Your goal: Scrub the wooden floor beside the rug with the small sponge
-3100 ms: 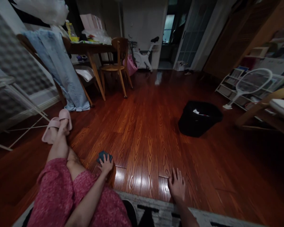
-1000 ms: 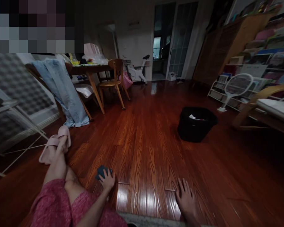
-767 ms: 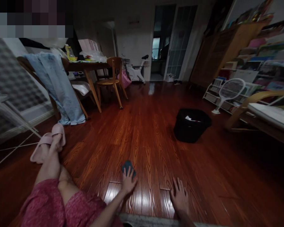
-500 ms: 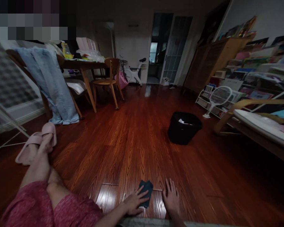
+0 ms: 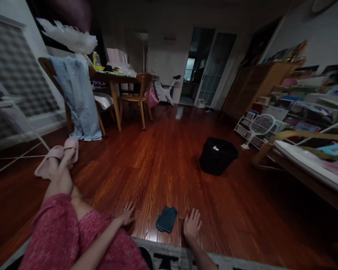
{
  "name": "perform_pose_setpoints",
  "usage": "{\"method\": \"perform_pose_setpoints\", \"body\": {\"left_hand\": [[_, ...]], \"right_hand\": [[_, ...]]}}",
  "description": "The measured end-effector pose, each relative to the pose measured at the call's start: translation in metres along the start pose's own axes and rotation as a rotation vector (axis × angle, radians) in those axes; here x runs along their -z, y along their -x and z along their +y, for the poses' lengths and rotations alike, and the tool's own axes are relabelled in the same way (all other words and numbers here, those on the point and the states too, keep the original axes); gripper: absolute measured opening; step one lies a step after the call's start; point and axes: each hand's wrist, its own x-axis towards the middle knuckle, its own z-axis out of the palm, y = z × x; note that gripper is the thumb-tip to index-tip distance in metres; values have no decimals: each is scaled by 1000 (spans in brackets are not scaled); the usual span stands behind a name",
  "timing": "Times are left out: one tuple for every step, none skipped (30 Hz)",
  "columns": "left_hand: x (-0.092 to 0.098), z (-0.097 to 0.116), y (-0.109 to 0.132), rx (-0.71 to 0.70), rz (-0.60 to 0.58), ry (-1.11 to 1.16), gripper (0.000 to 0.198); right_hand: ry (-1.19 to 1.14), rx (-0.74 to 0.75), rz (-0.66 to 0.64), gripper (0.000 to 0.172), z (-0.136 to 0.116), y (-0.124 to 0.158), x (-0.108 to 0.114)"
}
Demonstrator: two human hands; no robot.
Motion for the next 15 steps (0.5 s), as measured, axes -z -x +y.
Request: {"method": "perform_pose_setpoints", "body": {"left_hand": [[-1,-1,1,-3,-6,3,87],[-2,0,2,-13,-10,3,85],[-2,3,2,-24,-14,0,84],[-3,6,2,-35,-18,-5,83],[-3,8,2,-42,-21,-11,84],[-4,11,2,-48,-21,-17,85],[-4,12,3,-52,-21,-22,86],[-4,12,4,-57,-20,-25,87],[-3,12,5,-63,-20,-27,86],[-3,11,6,-70,-20,-27,84],[-2,9,7,-75,-21,-26,81],[-1,8,8,-78,-23,-24,79],[-1,7,9,-80,-25,-23,78],[0,7,9,-80,-25,-20,76],[0,7,9,-80,-24,-17,75]], "right_hand": [[-35,36,-15,67,-18,8,-6],[-64,104,-53,66,-38,18,-12],[-84,191,-111,65,-58,30,-18],[-87,271,-175,63,-77,43,-24],[-75,333,-237,62,-94,54,-28],[-53,376,-291,61,-108,64,-30],[-25,406,-335,60,-118,71,-30],[3,428,-367,61,-123,75,-28],[26,444,-387,61,-123,75,-24],[44,458,-397,61,-118,71,-19],[56,464,-396,61,-108,65,-13],[68,457,-382,60,-94,57,-7],[80,431,-354,59,-78,49,-2],[92,383,-313,59,-59,41,3],[101,314,-258,60,-39,34,7]]}}
